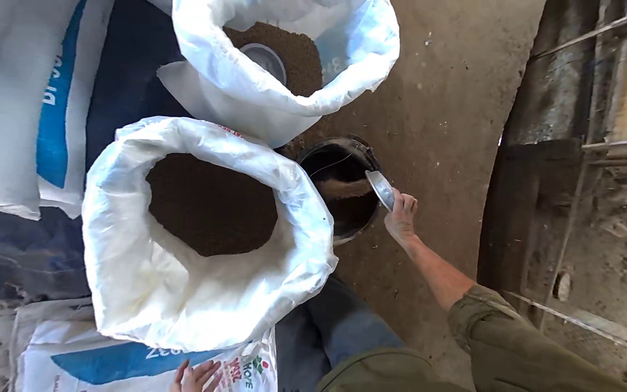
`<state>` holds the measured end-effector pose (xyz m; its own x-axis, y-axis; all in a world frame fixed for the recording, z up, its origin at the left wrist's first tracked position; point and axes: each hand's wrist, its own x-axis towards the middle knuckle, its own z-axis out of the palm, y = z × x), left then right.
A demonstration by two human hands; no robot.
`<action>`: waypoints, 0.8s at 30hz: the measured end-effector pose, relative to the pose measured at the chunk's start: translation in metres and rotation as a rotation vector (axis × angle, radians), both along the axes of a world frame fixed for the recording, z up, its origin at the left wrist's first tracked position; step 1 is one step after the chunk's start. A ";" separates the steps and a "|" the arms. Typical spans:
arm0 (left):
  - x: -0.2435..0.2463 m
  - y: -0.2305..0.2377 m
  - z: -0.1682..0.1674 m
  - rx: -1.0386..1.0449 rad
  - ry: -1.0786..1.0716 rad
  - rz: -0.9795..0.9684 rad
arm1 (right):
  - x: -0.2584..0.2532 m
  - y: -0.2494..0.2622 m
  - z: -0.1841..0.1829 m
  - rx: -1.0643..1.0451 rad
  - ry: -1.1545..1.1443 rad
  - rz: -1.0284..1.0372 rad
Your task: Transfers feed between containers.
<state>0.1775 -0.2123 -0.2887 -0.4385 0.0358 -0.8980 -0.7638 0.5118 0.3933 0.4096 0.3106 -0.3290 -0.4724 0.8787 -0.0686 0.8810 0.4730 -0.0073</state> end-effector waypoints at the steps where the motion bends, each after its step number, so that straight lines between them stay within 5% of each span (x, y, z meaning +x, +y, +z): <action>1: -0.003 0.009 0.005 0.042 0.025 0.021 | -0.002 0.002 0.012 -0.008 0.047 0.025; 8: -0.006 0.081 0.035 0.215 0.184 0.260 | -0.131 -0.015 0.179 -0.074 0.370 0.626; 11: -0.013 0.110 0.041 0.189 0.145 0.326 | -0.222 -0.055 0.192 -0.258 0.370 0.895; 15: -0.019 0.131 0.047 0.075 0.055 0.268 | -0.332 -0.109 0.059 -0.472 0.123 1.097; 19: -0.018 0.132 0.048 0.082 0.007 0.361 | -0.418 -0.125 -0.084 -0.489 -0.162 1.063; 22: -0.011 0.127 0.044 0.157 -0.010 0.536 | -0.446 -0.125 -0.149 -0.418 -0.144 1.057; 24: -0.009 0.126 0.042 0.202 -0.016 0.628 | -0.455 -0.131 -0.161 -0.461 -0.261 1.016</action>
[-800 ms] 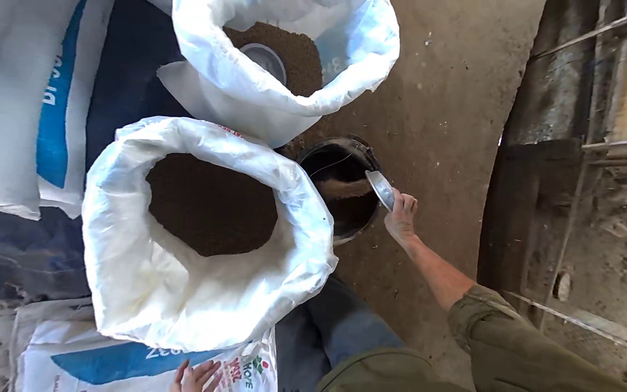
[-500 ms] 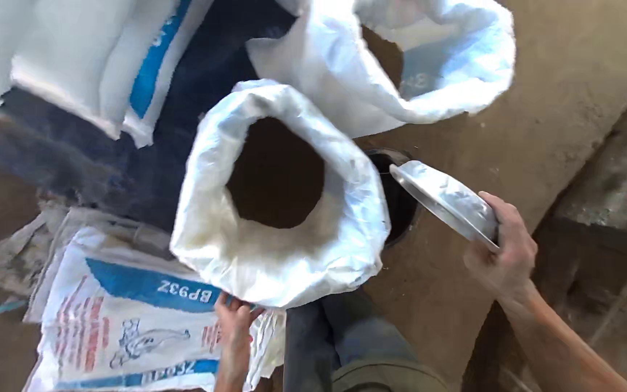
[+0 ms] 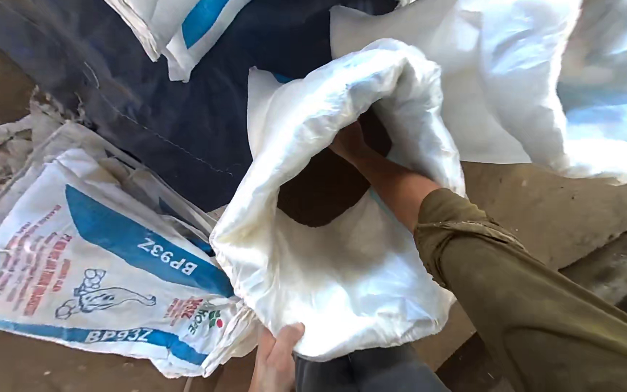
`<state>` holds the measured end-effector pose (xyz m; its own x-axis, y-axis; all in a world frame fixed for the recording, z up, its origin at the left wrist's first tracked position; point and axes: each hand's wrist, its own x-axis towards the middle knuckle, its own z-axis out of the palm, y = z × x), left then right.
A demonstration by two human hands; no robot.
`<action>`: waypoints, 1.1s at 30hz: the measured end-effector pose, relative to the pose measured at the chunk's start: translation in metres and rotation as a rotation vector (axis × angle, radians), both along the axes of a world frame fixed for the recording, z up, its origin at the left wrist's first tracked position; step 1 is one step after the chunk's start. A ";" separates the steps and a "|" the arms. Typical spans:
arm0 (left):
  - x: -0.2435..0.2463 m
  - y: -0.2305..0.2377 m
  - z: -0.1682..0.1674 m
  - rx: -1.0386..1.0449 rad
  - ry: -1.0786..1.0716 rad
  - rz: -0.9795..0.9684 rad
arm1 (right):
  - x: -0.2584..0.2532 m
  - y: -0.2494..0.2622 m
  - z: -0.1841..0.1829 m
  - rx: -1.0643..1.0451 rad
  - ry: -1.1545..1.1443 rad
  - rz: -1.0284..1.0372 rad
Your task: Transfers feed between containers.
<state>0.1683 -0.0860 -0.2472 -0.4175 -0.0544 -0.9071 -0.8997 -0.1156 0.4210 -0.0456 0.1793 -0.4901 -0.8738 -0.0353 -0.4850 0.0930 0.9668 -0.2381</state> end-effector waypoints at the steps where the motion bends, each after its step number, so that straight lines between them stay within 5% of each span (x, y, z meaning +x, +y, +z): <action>1: 0.000 0.000 0.000 0.027 -0.008 0.036 | -0.002 -0.005 -0.001 0.017 -0.103 -0.006; 10: -0.010 0.003 -0.005 0.211 0.059 0.240 | 0.022 -0.010 -0.034 -0.256 -0.580 -0.021; 19: -0.013 -0.004 -0.003 0.226 0.065 0.202 | 0.075 -0.012 -0.081 -0.551 -0.882 -0.124; 29: -0.002 -0.011 -0.004 0.072 0.078 0.051 | 0.024 -0.026 0.029 -0.429 -0.915 0.051; 33: 0.025 -0.037 -0.030 0.273 0.303 -0.018 | 0.017 -0.016 0.066 -0.417 -0.858 0.036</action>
<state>0.1930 -0.1233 -0.2775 -0.6669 0.1811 -0.7228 -0.7423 -0.2452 0.6235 -0.0284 0.1632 -0.4245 -0.2211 -0.3702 -0.9023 0.3682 0.8250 -0.4287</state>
